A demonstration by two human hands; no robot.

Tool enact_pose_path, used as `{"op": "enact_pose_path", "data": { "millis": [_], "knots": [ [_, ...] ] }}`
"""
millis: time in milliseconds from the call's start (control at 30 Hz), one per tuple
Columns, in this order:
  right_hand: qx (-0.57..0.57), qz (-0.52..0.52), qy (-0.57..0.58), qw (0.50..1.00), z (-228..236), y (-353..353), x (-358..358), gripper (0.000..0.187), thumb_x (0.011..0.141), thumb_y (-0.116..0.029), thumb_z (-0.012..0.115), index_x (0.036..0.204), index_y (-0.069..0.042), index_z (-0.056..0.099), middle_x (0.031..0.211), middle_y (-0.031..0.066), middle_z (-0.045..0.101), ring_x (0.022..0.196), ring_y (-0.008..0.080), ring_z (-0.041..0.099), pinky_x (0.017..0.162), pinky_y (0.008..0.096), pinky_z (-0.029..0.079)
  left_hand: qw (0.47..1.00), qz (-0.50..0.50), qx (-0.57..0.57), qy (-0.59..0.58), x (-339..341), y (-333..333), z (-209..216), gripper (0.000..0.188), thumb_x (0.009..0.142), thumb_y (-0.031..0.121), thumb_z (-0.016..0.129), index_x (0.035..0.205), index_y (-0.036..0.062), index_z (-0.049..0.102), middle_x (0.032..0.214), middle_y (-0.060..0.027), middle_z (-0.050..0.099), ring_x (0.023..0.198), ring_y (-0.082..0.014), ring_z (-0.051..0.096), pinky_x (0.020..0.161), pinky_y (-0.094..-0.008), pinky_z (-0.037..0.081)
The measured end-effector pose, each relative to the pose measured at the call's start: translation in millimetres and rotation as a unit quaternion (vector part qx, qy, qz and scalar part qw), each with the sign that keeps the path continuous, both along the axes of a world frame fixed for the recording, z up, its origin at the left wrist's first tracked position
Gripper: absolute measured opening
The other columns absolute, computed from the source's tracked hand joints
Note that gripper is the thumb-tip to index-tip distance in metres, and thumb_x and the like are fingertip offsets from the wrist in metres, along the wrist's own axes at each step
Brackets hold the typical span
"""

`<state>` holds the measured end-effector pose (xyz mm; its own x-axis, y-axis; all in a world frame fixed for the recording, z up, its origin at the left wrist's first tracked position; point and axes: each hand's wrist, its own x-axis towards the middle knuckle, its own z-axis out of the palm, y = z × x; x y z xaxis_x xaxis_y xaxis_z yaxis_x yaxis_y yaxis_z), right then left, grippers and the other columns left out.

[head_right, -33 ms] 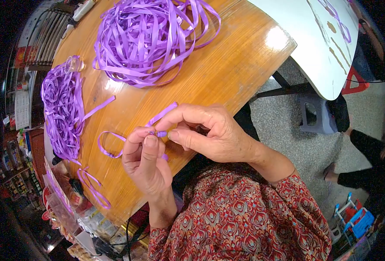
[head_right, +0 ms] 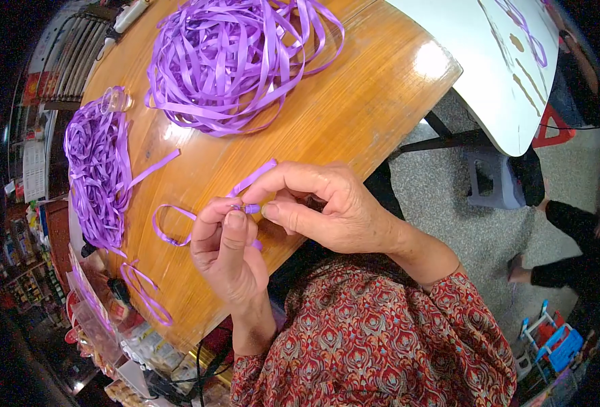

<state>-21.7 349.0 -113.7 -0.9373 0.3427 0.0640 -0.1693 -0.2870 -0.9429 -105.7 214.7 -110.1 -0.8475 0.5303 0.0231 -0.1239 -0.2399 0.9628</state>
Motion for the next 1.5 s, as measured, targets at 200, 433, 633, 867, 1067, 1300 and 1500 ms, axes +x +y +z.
{"op": "enact_pose_path", "data": {
  "millis": [200, 433, 633, 867, 1067, 1300, 1500],
  "knots": [
    [0.035, 0.026, -0.021, 0.999, -1.8, -1.5, -0.2, 0.026, 0.088, 0.002, 0.055, 0.113, 0.001, 0.056, 0.072, 0.0004, 0.055, 0.062, 0.0045, 0.051, 0.054, 0.0184, 0.041, 1.0, 0.007, -0.004, 0.002, -1.8, -4.2, -2.8, 0.012, 0.084, 0.002, 0.064, 0.096, -0.0019, 0.061, 0.086, -0.0019, 0.058, 0.06, -0.0044, 0.039, 0.051, -0.0193, 0.029],
    [-0.008, 0.047, -0.022, 0.999, 1.8, -4.2, -0.5, 0.03, 0.09, -0.001, 0.051, 0.12, 0.001, 0.05, 0.075, 0.0006, 0.055, 0.065, 0.0046, 0.051, 0.056, 0.0175, 0.04, 1.0, 0.007, -0.002, -0.023, -6.2, -11.1, -5.3, 0.013, 0.086, 0.004, 0.062, 0.097, -0.0033, 0.062, 0.079, -0.0025, 0.058, 0.056, -0.0045, 0.037, 0.05, -0.0201, 0.027],
    [-0.006, 0.061, 0.002, 0.998, 0.4, -5.8, -0.9, 0.027, 0.092, -0.004, 0.05, 0.119, 0.0, 0.051, 0.077, 0.0011, 0.056, 0.066, 0.0048, 0.05, 0.057, 0.018, 0.04, 0.999, 0.002, -0.008, -0.048, -5.1, -12.0, 0.0, 0.015, 0.086, 0.006, 0.063, 0.099, -0.0036, 0.062, 0.081, -0.0032, 0.059, 0.055, -0.0047, 0.037, 0.049, -0.0207, 0.027],
    [0.017, 0.053, -0.003, 0.998, 5.5, -6.3, -0.4, 0.026, 0.092, -0.005, 0.05, 0.118, 0.0, 0.052, 0.076, 0.0012, 0.056, 0.065, 0.0043, 0.05, 0.057, 0.0179, 0.039, 1.0, 0.01, 0.005, -0.024, -1.8, -12.3, 0.3, 0.018, 0.087, 0.007, 0.062, 0.101, -0.0041, 0.061, 0.081, -0.0027, 0.059, 0.055, -0.0051, 0.038, 0.049, -0.021, 0.027],
    [0.033, 0.054, 0.019, 0.998, 4.3, -7.7, -0.2, 0.027, 0.093, -0.005, 0.049, 0.119, 0.0, 0.051, 0.076, 0.0011, 0.056, 0.065, 0.0041, 0.049, 0.057, 0.0177, 0.039, 0.999, 0.008, -0.022, -0.041, -3.7, -14.6, 0.0, 0.019, 0.087, 0.007, 0.061, 0.101, -0.0055, 0.061, 0.065, 0.0023, 0.048, 0.053, -0.0045, 0.036, 0.048, -0.0209, 0.026],
    [-0.049, 0.126, 0.019, 0.991, 5.5, -2.7, 3.7, 0.04, 0.091, 0.0, 0.048, 0.131, 0.001, 0.045, 0.087, 0.0048, 0.059, 0.069, 0.0061, 0.052, 0.062, 0.0182, 0.043, 0.995, -0.012, -0.015, -0.1, -11.2, -23.1, 2.5, 0.012, 0.083, 0.002, 0.065, 0.095, -0.0002, 0.065, 0.092, -0.0055, 0.065, 0.063, -0.0031, 0.047, 0.053, -0.0172, 0.035],
    [-0.087, 0.134, 0.0, 0.987, 4.1, -0.4, 7.1, 0.044, 0.09, 0.002, 0.051, 0.133, 0.0, 0.042, 0.094, 0.0067, 0.061, 0.076, 0.0071, 0.056, 0.067, 0.0189, 0.047, 0.994, -0.029, -0.013, -0.104, -11.7, -23.6, 1.7, 0.011, 0.083, 0.002, 0.065, 0.094, -0.0012, 0.065, 0.088, -0.0051, 0.065, 0.056, -0.0031, 0.043, 0.05, -0.0182, 0.031]
  ]
}}
